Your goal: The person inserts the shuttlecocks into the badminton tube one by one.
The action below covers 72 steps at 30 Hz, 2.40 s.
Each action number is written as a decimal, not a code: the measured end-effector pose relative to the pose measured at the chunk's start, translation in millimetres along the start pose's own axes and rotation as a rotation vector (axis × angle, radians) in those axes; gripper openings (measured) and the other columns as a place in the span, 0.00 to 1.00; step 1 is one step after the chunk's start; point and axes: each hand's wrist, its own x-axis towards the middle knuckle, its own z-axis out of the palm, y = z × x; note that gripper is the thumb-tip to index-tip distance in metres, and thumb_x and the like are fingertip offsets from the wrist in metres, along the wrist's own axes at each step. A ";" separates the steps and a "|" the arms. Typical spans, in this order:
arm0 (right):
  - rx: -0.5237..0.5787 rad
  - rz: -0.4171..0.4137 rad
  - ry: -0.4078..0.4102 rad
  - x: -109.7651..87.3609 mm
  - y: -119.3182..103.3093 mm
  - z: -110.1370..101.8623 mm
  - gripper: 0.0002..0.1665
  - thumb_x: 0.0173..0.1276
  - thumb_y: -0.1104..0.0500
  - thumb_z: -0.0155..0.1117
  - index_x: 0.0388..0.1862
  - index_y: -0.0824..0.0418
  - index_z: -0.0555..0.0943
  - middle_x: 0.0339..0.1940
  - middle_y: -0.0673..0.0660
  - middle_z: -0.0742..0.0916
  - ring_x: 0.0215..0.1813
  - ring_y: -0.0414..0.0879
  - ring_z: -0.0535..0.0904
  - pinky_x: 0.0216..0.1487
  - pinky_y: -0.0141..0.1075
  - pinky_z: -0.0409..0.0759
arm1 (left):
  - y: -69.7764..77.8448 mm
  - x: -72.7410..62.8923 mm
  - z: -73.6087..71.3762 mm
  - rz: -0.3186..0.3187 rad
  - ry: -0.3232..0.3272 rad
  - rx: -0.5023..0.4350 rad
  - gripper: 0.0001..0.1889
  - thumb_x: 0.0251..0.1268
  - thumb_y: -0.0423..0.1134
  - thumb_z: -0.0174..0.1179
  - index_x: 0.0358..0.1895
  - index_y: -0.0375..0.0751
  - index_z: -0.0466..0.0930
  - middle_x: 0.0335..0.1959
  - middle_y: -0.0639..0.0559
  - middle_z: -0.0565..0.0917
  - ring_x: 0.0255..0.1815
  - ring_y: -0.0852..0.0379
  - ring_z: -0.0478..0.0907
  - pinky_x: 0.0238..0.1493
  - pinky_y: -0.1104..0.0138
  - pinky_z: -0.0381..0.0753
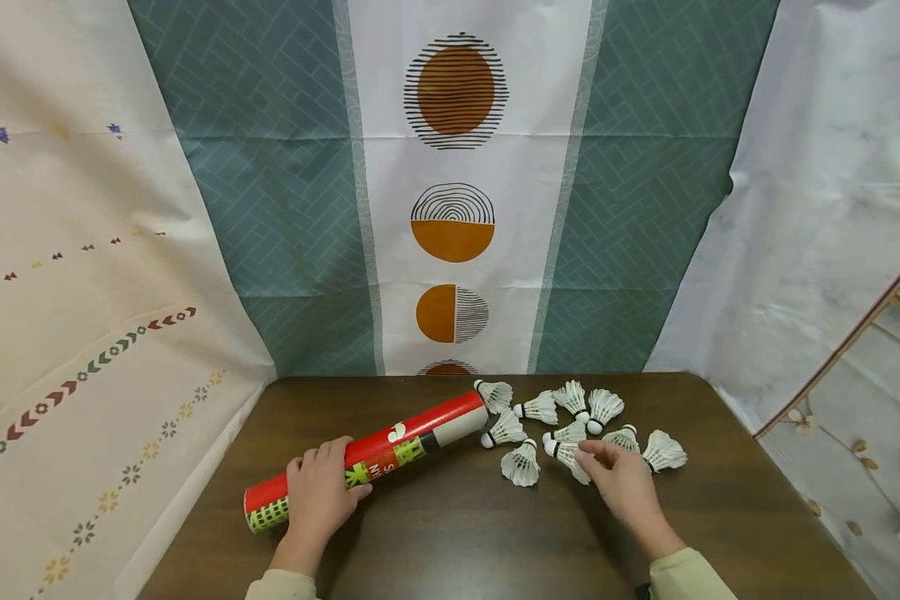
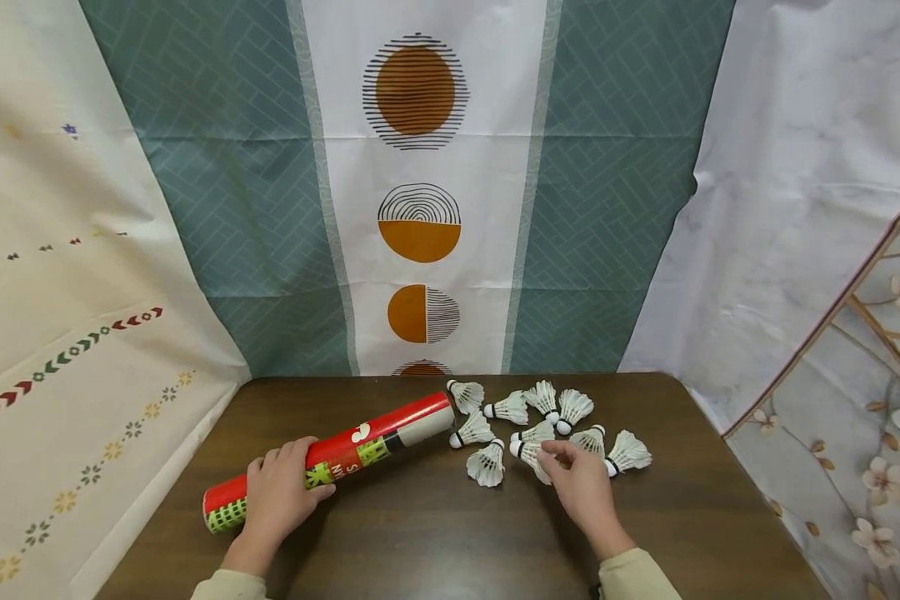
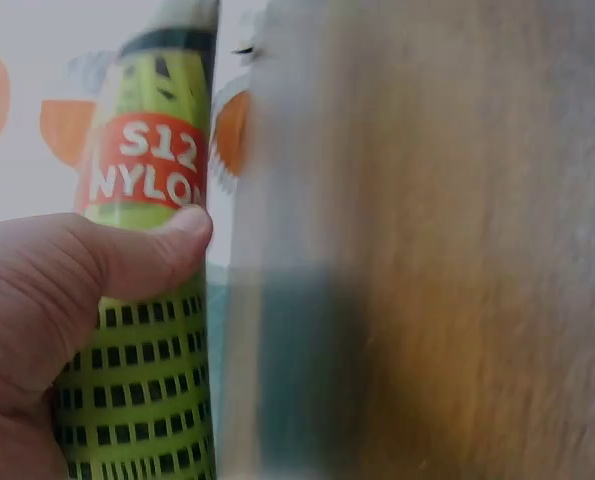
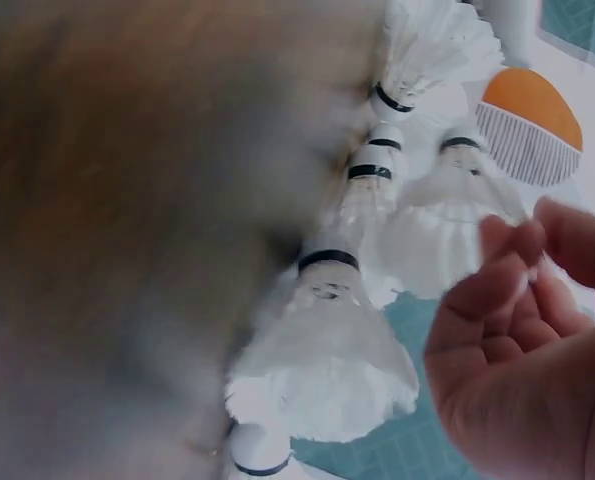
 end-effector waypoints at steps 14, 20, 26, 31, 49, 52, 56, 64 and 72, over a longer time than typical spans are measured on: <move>0.278 -0.030 0.027 6.6 -47.0 12.9 0.22 0.71 0.60 0.76 0.62 0.60 0.82 0.45 0.59 0.95 0.39 0.30 0.83 0.41 0.27 0.80 | 15.3 -8.4 0.7 0.072 0.035 -0.121 0.47 0.38 0.44 0.91 0.67 0.46 0.76 0.63 0.43 0.86 0.65 0.39 0.78 0.71 0.36 0.62; 0.344 -0.089 -0.048 3.6 -55.2 25.9 0.19 0.72 0.63 0.73 0.60 0.61 0.82 0.44 0.59 0.95 0.40 0.33 0.84 0.44 0.27 0.80 | 22.5 -10.3 2.0 0.063 0.013 -0.158 0.48 0.38 0.44 0.90 0.69 0.48 0.75 0.64 0.44 0.85 0.67 0.40 0.77 0.73 0.35 0.61; 0.460 -0.097 -0.135 -0.8 -61.0 34.5 0.20 0.75 0.63 0.70 0.62 0.66 0.80 0.47 0.63 0.93 0.43 0.39 0.87 0.48 0.29 0.84 | 24.9 -13.7 3.4 0.048 0.002 -0.170 0.48 0.39 0.44 0.90 0.69 0.48 0.75 0.65 0.43 0.85 0.67 0.39 0.77 0.73 0.35 0.61; 0.473 -0.100 -0.127 -2.4 -61.8 41.7 0.28 0.66 0.64 0.80 0.62 0.67 0.80 0.45 0.62 0.92 0.40 0.37 0.85 0.45 0.27 0.83 | 26.5 -15.1 2.5 0.038 -0.003 -0.185 0.47 0.40 0.44 0.90 0.69 0.49 0.75 0.66 0.43 0.84 0.67 0.39 0.77 0.73 0.35 0.60; 0.375 -0.082 -0.147 0.6 -51.0 28.3 0.25 0.79 0.57 0.68 0.71 0.57 0.77 0.53 0.60 0.93 0.51 0.41 0.87 0.49 0.29 0.80 | 25.7 -20.1 -4.1 0.004 0.006 -0.176 0.46 0.41 0.44 0.89 0.68 0.47 0.76 0.65 0.43 0.85 0.66 0.39 0.76 0.69 0.37 0.62; 0.343 -0.016 -0.141 2.0 -44.8 23.1 0.24 0.81 0.56 0.66 0.71 0.57 0.77 0.52 0.59 0.94 0.50 0.40 0.87 0.50 0.30 0.80 | 23.7 -19.6 -6.4 -0.016 0.010 -0.164 0.45 0.42 0.44 0.89 0.68 0.46 0.76 0.65 0.42 0.85 0.66 0.38 0.76 0.69 0.37 0.61; 0.360 0.042 -0.176 1.0 -37.5 23.3 0.25 0.81 0.58 0.64 0.73 0.60 0.76 0.50 0.58 0.94 0.47 0.40 0.86 0.46 0.33 0.82 | 21.7 -17.8 -6.4 -0.048 0.002 -0.163 0.46 0.43 0.44 0.89 0.69 0.46 0.75 0.67 0.42 0.83 0.68 0.38 0.74 0.71 0.36 0.59; 0.406 0.074 -0.229 -1.2 -31.8 27.1 0.29 0.80 0.58 0.65 0.75 0.65 0.72 0.53 0.64 0.93 0.42 0.36 0.84 0.42 0.35 0.83 | 20.5 -17.5 -6.2 -0.067 0.001 -0.201 0.46 0.45 0.44 0.88 0.70 0.45 0.73 0.67 0.41 0.83 0.67 0.38 0.73 0.71 0.37 0.58; 0.401 0.082 -0.255 -2.6 -29.2 30.5 0.29 0.81 0.58 0.65 0.75 0.66 0.73 0.52 0.65 0.93 0.41 0.43 0.84 0.40 0.35 0.82 | 20.2 -17.5 -6.0 -0.075 -0.005 -0.211 0.47 0.45 0.43 0.88 0.71 0.44 0.72 0.67 0.41 0.82 0.68 0.37 0.72 0.71 0.37 0.57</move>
